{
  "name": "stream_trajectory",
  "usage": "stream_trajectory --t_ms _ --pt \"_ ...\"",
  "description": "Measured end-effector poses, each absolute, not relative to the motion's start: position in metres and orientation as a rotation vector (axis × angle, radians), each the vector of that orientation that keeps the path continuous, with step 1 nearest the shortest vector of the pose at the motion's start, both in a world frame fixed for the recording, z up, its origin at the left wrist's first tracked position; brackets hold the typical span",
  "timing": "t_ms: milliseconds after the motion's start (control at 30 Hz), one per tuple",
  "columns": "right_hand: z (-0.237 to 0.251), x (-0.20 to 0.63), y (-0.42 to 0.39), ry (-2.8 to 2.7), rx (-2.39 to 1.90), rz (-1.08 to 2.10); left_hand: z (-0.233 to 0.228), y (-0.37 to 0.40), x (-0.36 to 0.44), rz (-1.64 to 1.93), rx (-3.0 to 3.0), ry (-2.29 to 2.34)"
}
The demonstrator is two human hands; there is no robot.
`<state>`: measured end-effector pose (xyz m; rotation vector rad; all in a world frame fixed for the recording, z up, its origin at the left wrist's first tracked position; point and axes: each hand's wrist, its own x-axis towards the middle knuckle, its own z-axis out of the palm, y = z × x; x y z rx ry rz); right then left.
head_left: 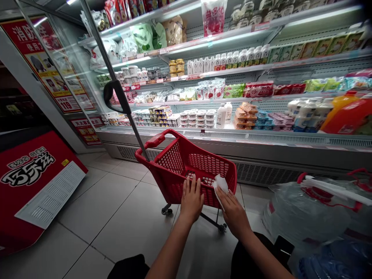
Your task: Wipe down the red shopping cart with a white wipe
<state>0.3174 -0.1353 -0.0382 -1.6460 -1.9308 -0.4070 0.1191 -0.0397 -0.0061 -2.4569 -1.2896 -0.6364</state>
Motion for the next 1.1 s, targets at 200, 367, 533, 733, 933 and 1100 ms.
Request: stream_trajectory --t_ms 200,367,533,733,933,1100 --pt "-0.037 0.334 -0.141 -2.063 -1.505 -0.26 -0.003 -0.043 0.101 -0.667 -2.477 -1.261" --pt "-0.044 0.382 -0.121 -2.194 -1.406 -0.23 0.004 -0.04 0.071 -0.663 -2.542 -1.236" --pt "-0.04 0.416 -0.069 -2.245 -1.427 -0.267 0.004 -0.046 0.056 -0.671 -2.573 -1.259" --pt "-0.053 0.395 -0.065 -2.157 -1.453 -0.335 -0.006 -0.035 0.044 -0.655 -2.591 -1.33" --pt "-0.052 0.314 -0.113 -2.16 -1.325 -0.296 -0.012 -0.007 0.038 -0.682 -2.474 -1.524" --pt "-0.038 0.27 -0.128 -2.36 -1.073 -0.238 -0.02 -0.017 0.053 -0.687 -2.325 -1.736"
